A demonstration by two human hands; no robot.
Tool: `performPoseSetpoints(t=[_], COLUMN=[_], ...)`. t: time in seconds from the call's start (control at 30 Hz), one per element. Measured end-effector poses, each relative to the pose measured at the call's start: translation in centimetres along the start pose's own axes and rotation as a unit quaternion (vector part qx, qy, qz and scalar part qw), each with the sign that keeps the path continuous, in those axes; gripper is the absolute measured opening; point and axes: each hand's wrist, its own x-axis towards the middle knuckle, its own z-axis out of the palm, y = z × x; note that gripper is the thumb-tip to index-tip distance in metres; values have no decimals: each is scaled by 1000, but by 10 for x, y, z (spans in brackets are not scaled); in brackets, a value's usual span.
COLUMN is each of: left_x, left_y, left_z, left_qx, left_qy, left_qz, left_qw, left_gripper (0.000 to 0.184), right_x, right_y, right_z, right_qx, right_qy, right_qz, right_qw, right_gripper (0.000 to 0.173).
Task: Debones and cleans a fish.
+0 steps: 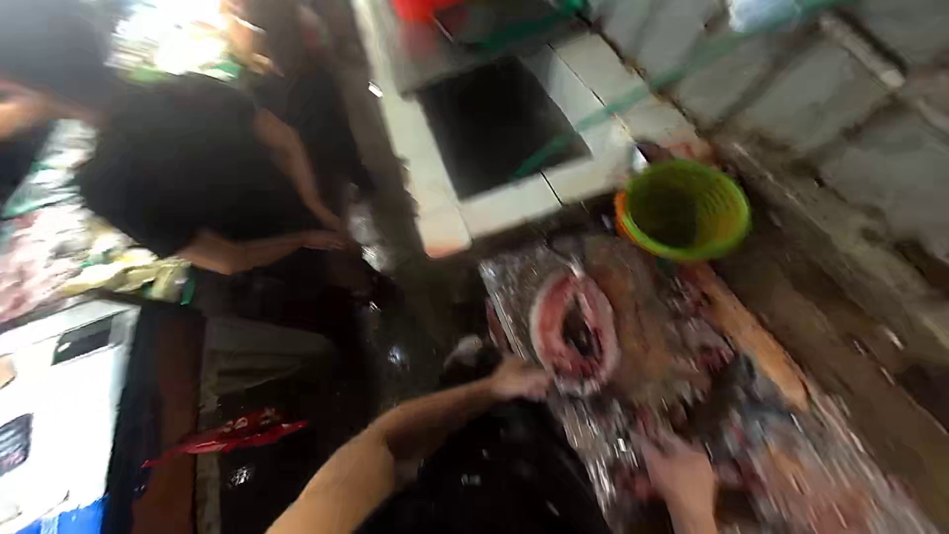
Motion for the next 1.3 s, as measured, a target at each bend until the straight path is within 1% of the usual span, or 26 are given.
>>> performPoseSetpoints(t=[0.03, 0.07, 0.1, 0.17, 0.23, 0.3, 0.37, 0.47, 0.57, 0.73, 0.83, 0.93, 1.03, 1.1, 1.13, 1.17, 1.2, 1.23, 1.3], left_x=[2, 6, 10, 15, 12, 7, 22, 38, 40, 39, 36, 34, 34, 37, 38, 40, 42, 42, 40], left_y=[4, 11, 16, 8, 5, 7, 0, -13, -20, -27, -21, -15, -14, -15, -17, -17, -15, -12, -4], left_z=[9, 16, 21, 27, 32, 40, 43, 40, 25, 16, 14, 11, 12, 10, 9, 9, 10, 12, 17], left_qx=[-58, -97, -116, -122, -110, -87, -91, -62, -40, -13, 25, 47, 68, 75, 64, 41, 7, -32, -83], left_qy=[11, 31, 52, 73, 69, 67, 89, 127, 123, 111, 117, 116, 126, 122, 119, 119, 123, 130, 134], left_qz=[25, 24, 9, -16, -1, 35, 73, 116, 159, 199, 210, 218, 228, 243, 242, 229, 205, 170, 96], left_qw=[998, 994, 992, 990, 992, 993, 989, 983, 979, 974, 970, 968, 963, 959, 961, 965, 971, 976, 983], left_gripper=[33, 33, 36, 38, 36, 34, 30, 24, 29, 29, 29, 30, 27, 28, 28, 28, 26, 24, 20], right_x=[0, 1, 3, 4, 6, 8, 11, 12, 17, 30, 34, 34, 33, 35, 36, 37, 37, 37, 36], right_y=[-10, -22, -32, -46, -56, -61, -66, -72, -78, -92, -97, -97, -101, -104, -104, -102, -98, -90, -68], right_z=[-3, -7, -10, -12, -14, -13, -13, -20, -22, -12, -4, -8, -12, -9, -7, -4, 1, 6, 18], right_qx=[63, 122, 174, 248, 274, 292, 315, 294, 263, 237, 254, 258, 274, 234, 187, 122, 52, -14, -86], right_qy=[-6, -18, -34, -77, -121, -158, -191, -244, -265, -280, -283, -281, -276, -281, -282, -277, -266, -256, -211], right_qz=[17, 38, 52, 66, 67, 67, 77, 77, 55, 72, 93, 78, 70, 69, 43, -9, -75, -133, -223], right_qw=[998, 992, 983, 963, 952, 941, 926, 921, 926, 927, 920, 921, 919, 928, 940, 953, 960, 957, 948], right_gripper=[30, 26, 26, 26, 26, 21, 17, 19, 18, 19, 20, 21, 18, 16, 15, 18, 26, 36, 45])
